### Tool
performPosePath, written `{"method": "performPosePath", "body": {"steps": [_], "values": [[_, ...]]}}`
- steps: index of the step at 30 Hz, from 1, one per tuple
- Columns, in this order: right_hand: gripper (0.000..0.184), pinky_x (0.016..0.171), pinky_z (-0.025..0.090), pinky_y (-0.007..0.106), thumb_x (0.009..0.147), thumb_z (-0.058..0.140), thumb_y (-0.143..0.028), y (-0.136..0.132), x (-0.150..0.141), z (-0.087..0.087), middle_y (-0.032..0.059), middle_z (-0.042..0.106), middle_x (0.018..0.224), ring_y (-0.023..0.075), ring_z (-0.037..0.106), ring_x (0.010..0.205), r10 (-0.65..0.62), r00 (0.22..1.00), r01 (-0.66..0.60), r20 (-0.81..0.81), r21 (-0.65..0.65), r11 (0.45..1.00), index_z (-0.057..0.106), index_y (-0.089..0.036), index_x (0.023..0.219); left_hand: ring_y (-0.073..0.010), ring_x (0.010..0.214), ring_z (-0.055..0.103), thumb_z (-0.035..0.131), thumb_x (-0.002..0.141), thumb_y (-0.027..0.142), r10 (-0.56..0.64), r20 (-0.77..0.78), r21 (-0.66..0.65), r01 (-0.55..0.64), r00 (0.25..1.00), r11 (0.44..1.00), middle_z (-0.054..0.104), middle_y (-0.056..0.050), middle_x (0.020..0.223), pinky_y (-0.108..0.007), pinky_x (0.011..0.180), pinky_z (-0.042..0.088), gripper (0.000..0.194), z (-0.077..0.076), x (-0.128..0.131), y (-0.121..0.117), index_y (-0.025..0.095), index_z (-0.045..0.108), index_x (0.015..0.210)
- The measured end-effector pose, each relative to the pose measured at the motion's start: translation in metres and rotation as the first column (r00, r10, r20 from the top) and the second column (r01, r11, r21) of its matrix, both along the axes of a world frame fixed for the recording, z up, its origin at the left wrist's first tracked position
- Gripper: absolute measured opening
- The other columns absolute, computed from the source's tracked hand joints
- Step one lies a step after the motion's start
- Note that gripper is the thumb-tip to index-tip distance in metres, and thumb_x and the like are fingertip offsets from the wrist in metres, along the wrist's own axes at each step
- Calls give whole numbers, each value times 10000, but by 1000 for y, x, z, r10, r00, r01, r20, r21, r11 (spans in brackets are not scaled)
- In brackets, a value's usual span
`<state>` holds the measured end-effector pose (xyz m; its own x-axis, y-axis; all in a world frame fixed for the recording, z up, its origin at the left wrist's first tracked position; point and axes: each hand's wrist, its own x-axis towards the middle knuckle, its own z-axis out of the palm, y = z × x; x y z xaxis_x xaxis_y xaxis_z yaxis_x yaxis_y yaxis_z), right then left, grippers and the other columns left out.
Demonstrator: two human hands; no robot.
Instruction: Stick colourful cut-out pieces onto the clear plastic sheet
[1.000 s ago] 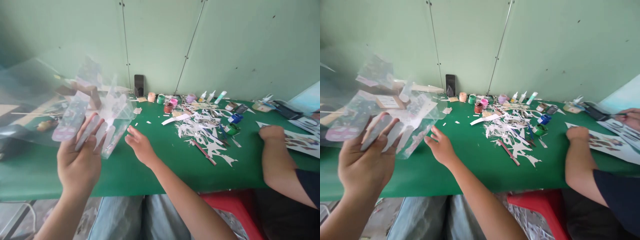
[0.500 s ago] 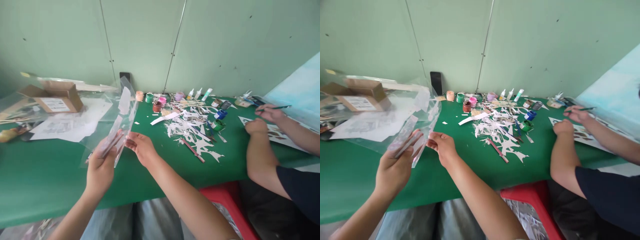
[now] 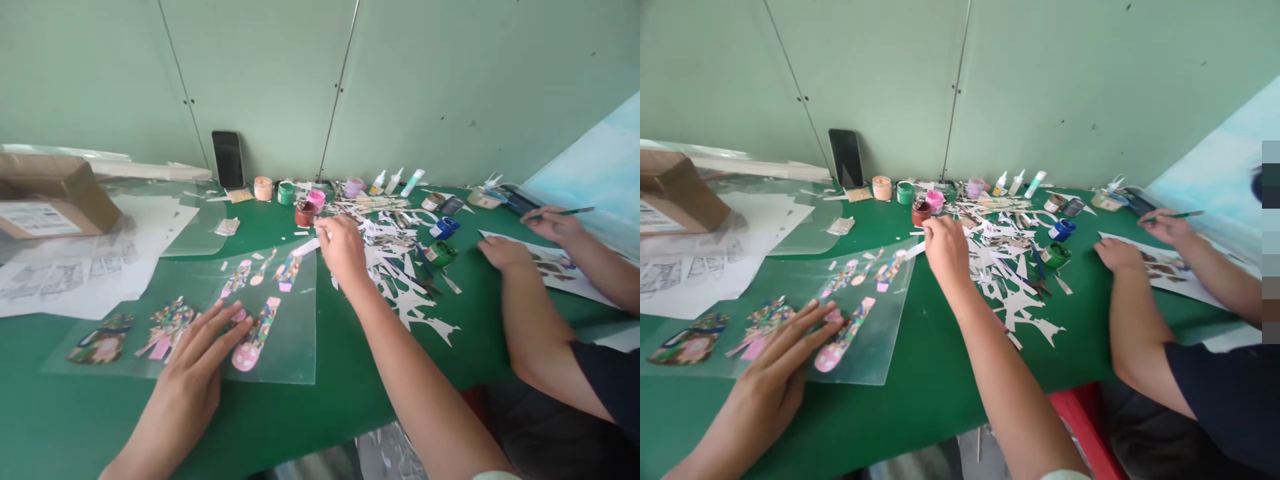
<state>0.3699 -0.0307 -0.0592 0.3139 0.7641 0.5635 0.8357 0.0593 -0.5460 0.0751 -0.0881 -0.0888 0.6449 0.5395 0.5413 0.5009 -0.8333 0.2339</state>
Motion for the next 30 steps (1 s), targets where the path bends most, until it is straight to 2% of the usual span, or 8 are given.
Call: {"method": "performPosePath", "body": {"steps": [2, 4, 10, 16, 20, 24, 27, 30], "values": [[230, 940, 434, 418, 859, 504, -141, 4, 13, -4, 121, 685, 1001, 262, 586, 994, -106, 990, 105, 96, 15, 994, 715, -178, 944, -223, 1299, 545, 430, 893, 106, -4, -104, 9, 5, 995, 1000, 593, -19, 1396, -419, 1133, 405, 540, -11, 1, 1, 292, 512, 1393], [255, 893, 454, 401, 889, 478, -175, 4, 18, -13, 111, 698, 970, 253, 602, 928, -130, 989, 129, 66, 9, 992, 712, -174, 991, -239, 1248, 584, 485, 909, 195, 2, -166, 6, -1, 986, 1000, 616, -23, 1368, -440, 1107, 420, 476, -17, 3, 1, 289, 535, 1373], [310, 828, 474, 350, 888, 438, -152, -2, 10, -31, 74, 725, 975, 221, 631, 861, 28, 998, -23, 59, -90, 996, 705, -203, 1038, -276, 1184, 614, 573, 875, 335, 28, -191, 11, -26, 981, 1000, 648, -31, 1319, -446, 991, 470, 441, -14, 9, 1, 305, 586, 1314], [164, 750, 470, 306, 852, 547, -159, 1, -2, -34, 36, 708, 831, 191, 625, 776, 95, 993, -80, 67, -198, 977, 700, -210, 882, -270, 1153, 630, 565, 878, 342, 45, -166, -1, -46, 985, 999, 682, -33, 1263, -417, 959, 472, 423, -15, 10, 2, 291, 601, 1296], [216, 744, 481, 323, 881, 509, -166, 0, -2, -35, 60, 731, 883, 210, 639, 794, -3, 998, 19, 64, -253, 967, 715, -202, 937, -258, 1141, 634, 561, 879, 325, 39, -144, -8, -41, 989, 999, 687, -25, 1254, -395, 943, 471, 372, -15, 11, 2, 296, 638, 1241], [342, 846, 488, 357, 840, 465, -73, -2, 6, -33, 82, 732, 977, 228, 641, 910, -90, 993, 103, 76, -175, 979, 724, -183, 1034, -257, 1100, 645, 561, 873, 324, 39, -151, 36, -34, 988, 999, 694, -22, 1240, -388, 902, 462, 362, -13, 11, 2, 283, 648, 1221], [372, 812, 499, 318, 785, 427, -8, -3, 8, -30, 33, 733, 872, 190, 652, 844, 60, 998, -52, 28, -228, 972, 740, -208, 796, -257, 1083, 649, 551, 875, 321, 45, -148, 76, -34, 988, 997, 699, -23, 1230, -389, 890, 453, 347, -13, 11, 1, 267, 657, 1201], [380, 762, 505, 295, 783, 441, -9, -2, 3, -32, 4, 743, 828, 167, 655, 779, 231, 973, -218, -8, -360, 907, 745, -232, 732, -255, 1085, 650, 543, 878, 339, 53, -144, 80, -42, 988, 996, 702, -21, 1224, -383, 873, 464, 344, -14, 10, 0, 270, 659, 1194]]}}
